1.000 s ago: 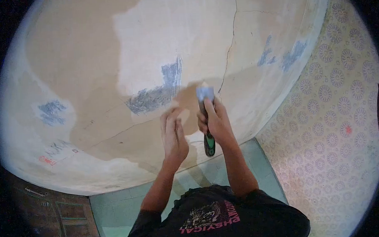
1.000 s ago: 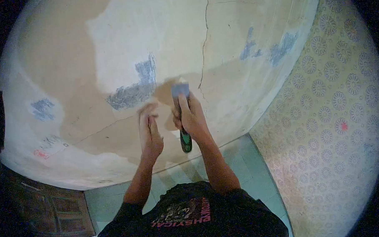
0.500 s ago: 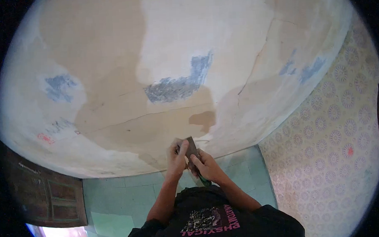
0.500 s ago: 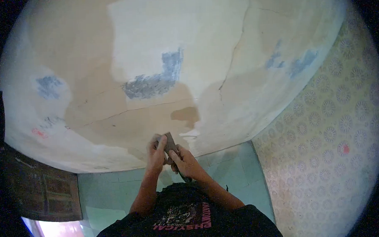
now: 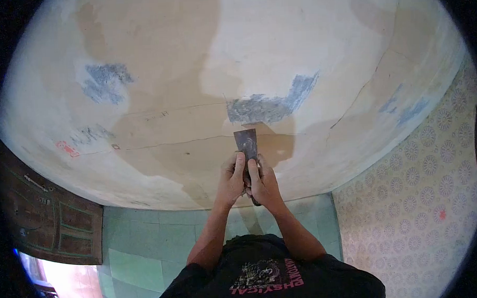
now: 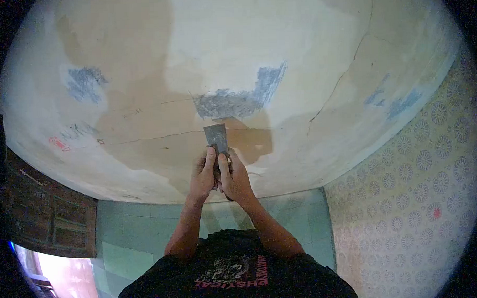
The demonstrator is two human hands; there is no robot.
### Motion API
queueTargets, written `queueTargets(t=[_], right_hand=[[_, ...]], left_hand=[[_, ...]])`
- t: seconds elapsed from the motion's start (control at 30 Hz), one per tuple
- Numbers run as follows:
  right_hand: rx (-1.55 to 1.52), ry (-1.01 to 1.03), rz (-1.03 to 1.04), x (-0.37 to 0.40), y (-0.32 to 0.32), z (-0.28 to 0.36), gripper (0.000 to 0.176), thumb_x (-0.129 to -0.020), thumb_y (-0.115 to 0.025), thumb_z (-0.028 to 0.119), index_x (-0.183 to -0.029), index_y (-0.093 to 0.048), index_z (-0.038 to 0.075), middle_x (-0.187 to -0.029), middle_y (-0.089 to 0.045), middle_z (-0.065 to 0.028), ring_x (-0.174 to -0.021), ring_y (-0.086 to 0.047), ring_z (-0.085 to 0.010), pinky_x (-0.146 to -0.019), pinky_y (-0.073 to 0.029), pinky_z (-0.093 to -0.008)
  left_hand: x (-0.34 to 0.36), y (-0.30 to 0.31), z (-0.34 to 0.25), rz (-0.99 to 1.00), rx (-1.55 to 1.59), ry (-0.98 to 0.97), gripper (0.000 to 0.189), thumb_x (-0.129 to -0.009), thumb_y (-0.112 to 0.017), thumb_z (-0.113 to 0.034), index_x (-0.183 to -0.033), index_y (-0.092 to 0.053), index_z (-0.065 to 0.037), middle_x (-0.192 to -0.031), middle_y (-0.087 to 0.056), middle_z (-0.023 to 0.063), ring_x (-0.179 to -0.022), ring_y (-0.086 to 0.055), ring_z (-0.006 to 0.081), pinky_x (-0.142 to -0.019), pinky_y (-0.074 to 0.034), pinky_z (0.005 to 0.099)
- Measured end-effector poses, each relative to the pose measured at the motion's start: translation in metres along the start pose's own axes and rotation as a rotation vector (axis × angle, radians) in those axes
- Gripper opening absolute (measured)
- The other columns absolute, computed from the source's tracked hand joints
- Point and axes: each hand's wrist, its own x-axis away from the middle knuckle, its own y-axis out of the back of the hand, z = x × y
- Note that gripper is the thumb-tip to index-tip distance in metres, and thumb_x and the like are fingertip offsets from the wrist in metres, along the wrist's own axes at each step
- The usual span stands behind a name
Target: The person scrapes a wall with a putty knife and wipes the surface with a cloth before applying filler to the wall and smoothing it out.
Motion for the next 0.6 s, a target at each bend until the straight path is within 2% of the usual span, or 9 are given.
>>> queueTargets(t=[0.17, 0.23, 0.27, 0.33, 0.37, 0.43, 0.5, 0.57, 0.6], right_hand=[[0.182, 0.183, -0.108, -0.029, -0.015, -0.022, 0.025, -0.104, -0.043, 0.026, -0.108, -0.055, 0.003, -0.060, -0.053, -0.0040, -0.042, -0.046, -0.0100, -0.038, -0.037, -0.0280], [0.334, 0.476, -0.278, -0.038, -0.027, -0.030, 0.031, -0.105, -0.042, 0.028, -0.101, -0.058, 0.001, -0.060, -0.056, -0.0061, -0.043, -0.049, -0.0113, -0.038, -0.037, -0.0299], [0.336, 0.482, -0.281, -0.039, -0.025, -0.032, 0.031, -0.105, -0.042, 0.028, -0.101, -0.058, 0.001, -0.060, -0.056, -0.0061, -0.043, -0.049, -0.0113, -0.038, -0.037, -0.0299], [0.317, 0.150, -0.208, -0.031, -0.024, -0.020, 0.034, -0.105, -0.041, 0.030, -0.098, -0.058, 0.000, -0.056, -0.055, -0.0054, -0.041, -0.050, -0.0125, -0.038, -0.037, -0.0309], [0.314, 0.146, -0.210, -0.033, -0.027, -0.021, 0.034, -0.105, -0.041, 0.030, -0.098, -0.058, 0.000, -0.056, -0.055, -0.0054, -0.041, -0.050, -0.0125, -0.038, -0.037, -0.0309], [0.409, 0.350, -0.287, -0.043, -0.032, -0.017, 0.035, -0.105, -0.041, 0.030, -0.094, -0.056, 0.000, -0.054, -0.053, -0.0051, -0.040, -0.050, -0.0132, -0.038, -0.038, -0.0307], [0.350, 0.239, -0.244, -0.045, -0.033, 0.000, 0.036, -0.105, -0.041, 0.030, -0.093, -0.056, 0.000, -0.052, -0.052, -0.0048, -0.040, -0.050, -0.0133, -0.038, -0.038, -0.0306], [0.297, 0.170, -0.198, -0.045, -0.031, 0.004, 0.036, -0.105, -0.040, 0.030, -0.091, -0.056, 0.000, -0.051, -0.051, -0.0046, -0.039, -0.050, -0.0133, -0.038, -0.038, -0.0305], [0.309, 0.162, -0.217, -0.042, -0.032, -0.001, 0.039, -0.104, -0.042, 0.032, -0.093, -0.057, -0.002, -0.057, -0.056, -0.0123, -0.046, -0.055, -0.0218, -0.045, -0.042, -0.0361]], left_hand=[[-0.023, 0.007, 0.002, -0.076, -0.126, -0.136, 0.035, -0.105, -0.044, -0.028, -0.092, -0.060, 0.000, -0.068, -0.055, 0.0014, -0.061, -0.049, 0.0060, -0.053, -0.042, 0.0263], [-0.032, 0.010, 0.001, -0.101, -0.173, -0.210, 0.036, -0.105, -0.044, -0.028, -0.091, -0.060, 0.002, -0.069, -0.056, 0.0036, -0.065, -0.049, 0.0074, -0.057, -0.043, 0.0280], [-0.035, 0.011, 0.003, -0.113, -0.205, -0.238, 0.037, -0.105, -0.044, -0.028, -0.091, -0.060, 0.003, -0.069, -0.056, 0.0051, -0.066, -0.049, 0.0090, -0.059, -0.043, 0.0297], [-0.036, 0.008, 0.001, -0.131, -0.235, -0.257, 0.038, -0.105, -0.044, -0.028, -0.091, -0.060, 0.004, -0.069, -0.056, 0.0066, -0.068, -0.048, 0.0105, -0.062, -0.043, 0.0314], [-0.036, 0.007, -0.001, -0.133, -0.228, -0.240, 0.037, -0.105, -0.044, -0.028, -0.087, -0.058, 0.002, -0.070, -0.053, 0.0030, -0.069, -0.046, 0.0097, -0.062, -0.042, 0.0300], [-0.040, 0.005, -0.022, -0.128, -0.222, -0.228, 0.037, -0.105, -0.044, -0.027, -0.084, -0.056, 0.001, -0.070, -0.051, -0.0005, -0.069, -0.044, 0.0088, -0.062, -0.040, 0.0287], [-0.039, 0.007, -0.042, -0.148, -0.248, -0.231, 0.038, -0.104, -0.045, -0.028, -0.092, -0.060, 0.005, -0.066, -0.054, 0.0099, -0.063, -0.047, 0.0136, -0.059, -0.044, 0.0338], [-0.041, 0.010, -0.026, -0.165, -0.273, -0.281, 0.037, -0.104, -0.046, -0.028, -0.091, -0.060, 0.005, -0.065, -0.054, 0.0112, -0.062, -0.048, 0.0138, -0.059, -0.045, 0.0336], [-0.043, 0.010, -0.022, -0.191, -0.296, -0.337, 0.037, -0.103, -0.047, -0.028, -0.090, -0.059, 0.004, -0.065, -0.054, 0.0125, -0.061, -0.049, 0.0141, -0.058, -0.045, 0.0335]])
